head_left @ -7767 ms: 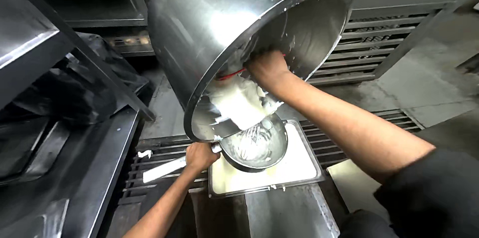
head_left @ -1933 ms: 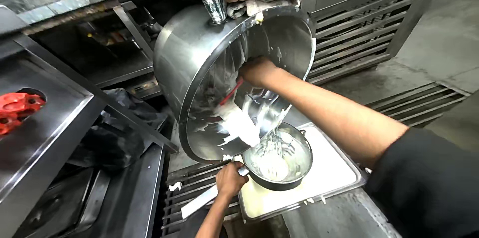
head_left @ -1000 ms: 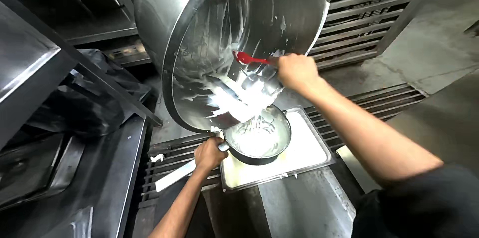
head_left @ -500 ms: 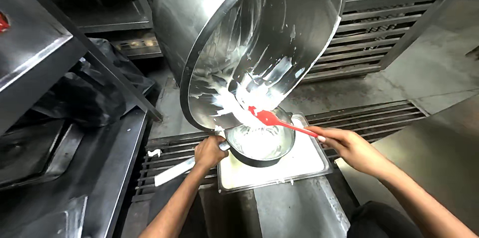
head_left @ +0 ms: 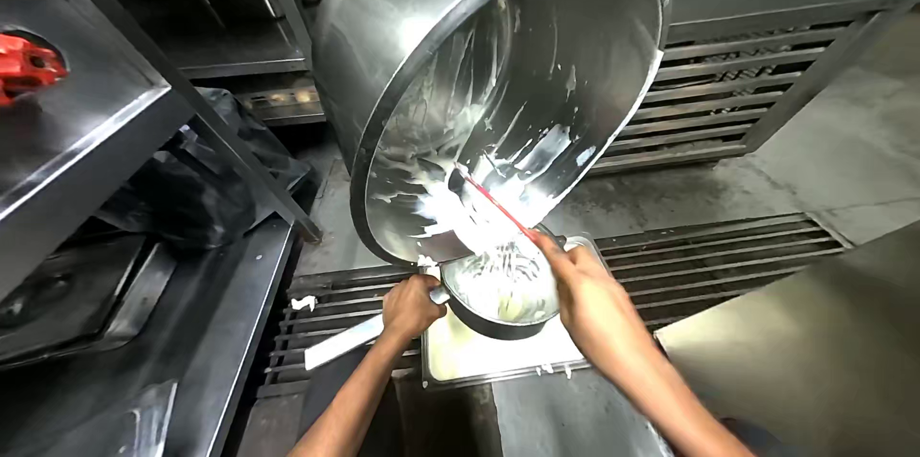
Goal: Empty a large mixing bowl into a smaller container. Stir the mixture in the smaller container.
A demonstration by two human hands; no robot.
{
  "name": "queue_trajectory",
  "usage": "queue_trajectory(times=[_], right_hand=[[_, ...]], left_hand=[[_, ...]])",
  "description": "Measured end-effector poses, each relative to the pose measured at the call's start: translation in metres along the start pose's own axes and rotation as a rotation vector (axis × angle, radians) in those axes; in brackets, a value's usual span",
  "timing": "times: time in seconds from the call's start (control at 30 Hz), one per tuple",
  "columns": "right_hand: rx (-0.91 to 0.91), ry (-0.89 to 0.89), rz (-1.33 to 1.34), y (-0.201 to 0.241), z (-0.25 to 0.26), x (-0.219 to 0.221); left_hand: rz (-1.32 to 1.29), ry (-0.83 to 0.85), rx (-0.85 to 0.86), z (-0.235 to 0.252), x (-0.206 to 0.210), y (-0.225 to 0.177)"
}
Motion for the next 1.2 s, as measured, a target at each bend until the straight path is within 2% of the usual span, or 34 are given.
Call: queue_trajectory(times=[0.07, 0.13, 0.2, 0.27, 0.4, 0.53, 0.63, 0.77, 0.9, 1.03, 1.13, 1.2], right_hand=[[0.012, 0.191, 0.062, 0.045, 0.009, 0.008], [-0.052, 0.323, 0.059, 0.087, 0.013, 0.015], [-0.102, 0.428, 0.015, 0.110, 0.017, 0.025], [-0.078, 0.472, -0.024, 0.111, 0.020, 0.035], [0.153, 0.554, -0.028, 0.088, -0.004, 0.052], [0.378, 0.396, -0.069, 0.070, -0.055, 0.065], [0.447, 0.213, 0.080, 0.062, -0.085, 0.067], [0.368, 0.010, 0.213, 0.058, -0.098, 0.065], [0.302, -0.057, 0.318, 0.051, -0.094, 0.070], [0.285, -0.042, 0.350, 0.054, -0.088, 0.065], [0.192, -0.088, 0.336, 0.079, -0.074, 0.052], [0.118, -0.049, 0.335, 0.101, -0.065, 0.052]], left_hand=[[-0.009, -0.006, -0.004, -0.003, 0.000, -0.001], [-0.014, -0.017, -0.006, -0.010, -0.004, -0.006], [-0.020, -0.027, -0.009, -0.017, -0.007, -0.010], [-0.023, -0.037, -0.014, -0.015, -0.006, -0.009], [-0.050, -0.014, -0.038, -0.002, -0.001, 0.002], [-0.042, -0.018, -0.031, 0.004, 0.000, 0.007], [-0.042, -0.030, -0.027, 0.007, -0.002, 0.011], [-0.059, -0.053, -0.025, 0.007, -0.003, 0.013], [-0.064, -0.056, -0.015, 0.010, -0.002, 0.013], [-0.071, -0.052, -0.006, 0.009, -0.001, 0.013], [-0.065, -0.054, -0.002, 0.008, -0.004, 0.011], [-0.070, -0.058, -0.002, 0.005, -0.003, 0.010]])
Point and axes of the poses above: each hand's wrist, its own z-axis towards the middle knuckle, its own x-axis out of the palm, y = z × x, the point moved 8 cm from there along z, towards the middle knuckle, and after that the axes turned 9 degrees about -z, right-handed, at the moved point
